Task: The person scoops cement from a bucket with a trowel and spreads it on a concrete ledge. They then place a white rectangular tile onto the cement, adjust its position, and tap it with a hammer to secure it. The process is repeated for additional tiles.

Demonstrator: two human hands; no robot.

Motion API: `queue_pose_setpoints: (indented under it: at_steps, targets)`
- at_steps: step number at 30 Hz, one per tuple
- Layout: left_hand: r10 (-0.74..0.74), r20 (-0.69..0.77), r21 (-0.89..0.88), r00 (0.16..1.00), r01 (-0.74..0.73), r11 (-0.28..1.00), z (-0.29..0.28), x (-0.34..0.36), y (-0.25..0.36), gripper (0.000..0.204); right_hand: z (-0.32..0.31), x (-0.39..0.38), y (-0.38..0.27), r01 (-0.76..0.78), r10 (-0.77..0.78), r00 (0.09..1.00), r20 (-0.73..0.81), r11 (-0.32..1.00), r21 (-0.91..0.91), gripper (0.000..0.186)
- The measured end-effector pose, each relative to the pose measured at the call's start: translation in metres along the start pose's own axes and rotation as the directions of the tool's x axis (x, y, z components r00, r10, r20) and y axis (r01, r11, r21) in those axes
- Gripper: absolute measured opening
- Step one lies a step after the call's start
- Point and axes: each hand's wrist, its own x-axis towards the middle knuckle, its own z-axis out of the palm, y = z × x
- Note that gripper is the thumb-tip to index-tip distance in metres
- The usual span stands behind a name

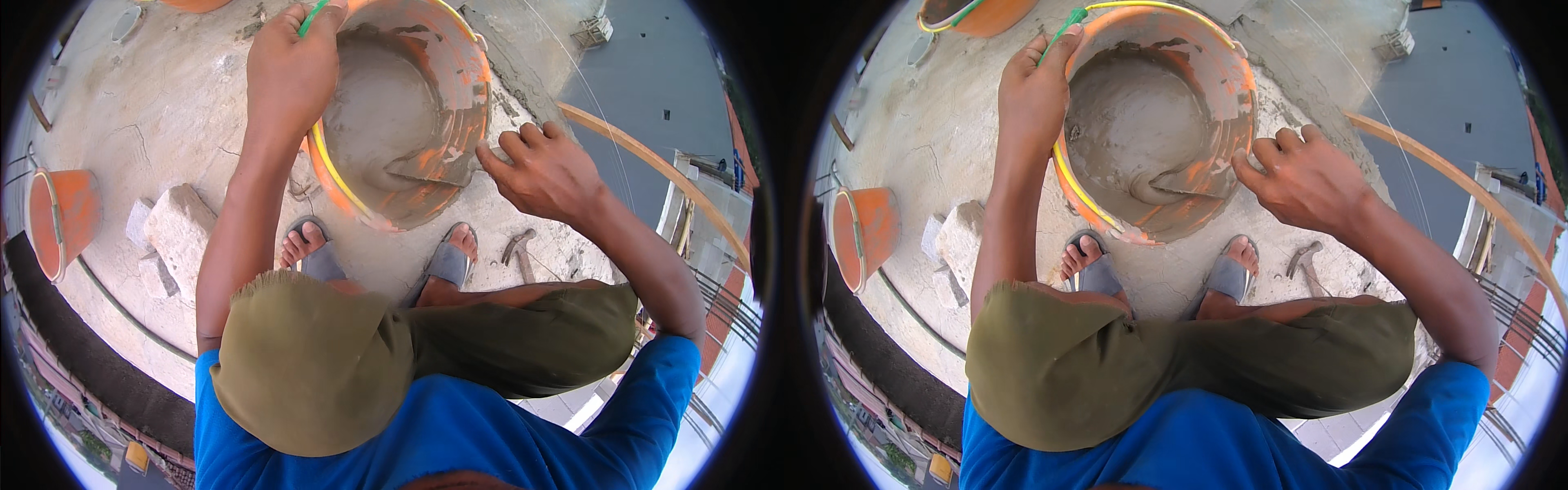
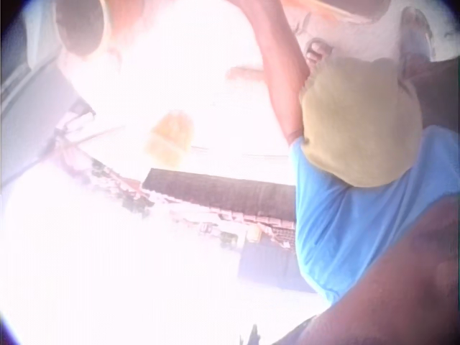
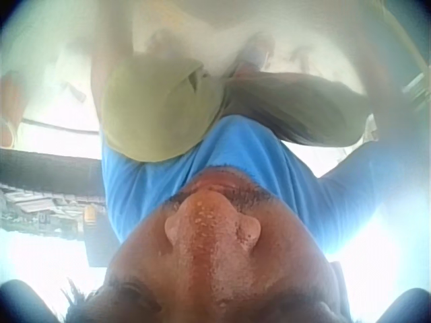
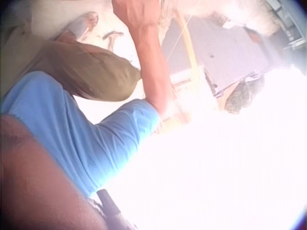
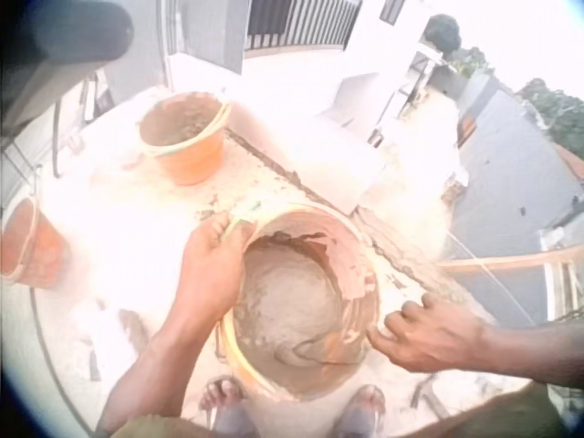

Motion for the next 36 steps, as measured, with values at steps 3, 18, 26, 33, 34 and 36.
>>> queue_pose_setpoints:
  at_steps: [3, 18, 26, 33, 34, 36]
  targets:
    - [0.095, -0.023, -0.080, 0.995, -0.097, 0.992, 0.005, 0.000, -0.004, 0.043, 0.010, 0.002, 0.000, -0.007, 0.014, 0.998, -0.062, 0.992, 0.123, 0.043]
    - [0.101, -0.074, -0.100, 0.992, -0.108, 0.989, -0.003, -0.012, -0.009, 0.037, 0.091, -0.026, -0.059, -0.286, 0.111, 0.946, 0.305, -0.161, 0.945, 0.039]
    - [0.008, -0.018, -0.242, 1.000, -0.012, 0.970, -0.014, -0.006, -0.009, 0.030, 0.086, -0.030, -0.032, -0.059, 0.267, 0.959, 0.095, -0.138, 0.989, 0.040]
    - [-0.041, 0.040, -0.386, 0.998, 0.053, 0.921, -0.074, 0.044, -0.072, 0.025, 0.082, -0.038, 0.054, -0.063, 0.595, 0.803, -0.034, 0.141, 0.988, 0.037]
    - [-0.061, 0.036, -0.375, 0.997, 0.070, 0.924, -0.078, 0.051, -0.077, 0.025, 0.078, -0.044, 0.066, -0.103, 0.640, 0.768, 0.007, 0.112, 0.988, 0.033]
    - [-0.069, 0.054, -0.383, 0.996, 0.084, 0.920, -0.095, 0.063, -0.089, 0.027, 0.071, -0.054, 0.091, -0.139, 0.707, 0.697, 0.117, -0.026, 0.990, 0.031]
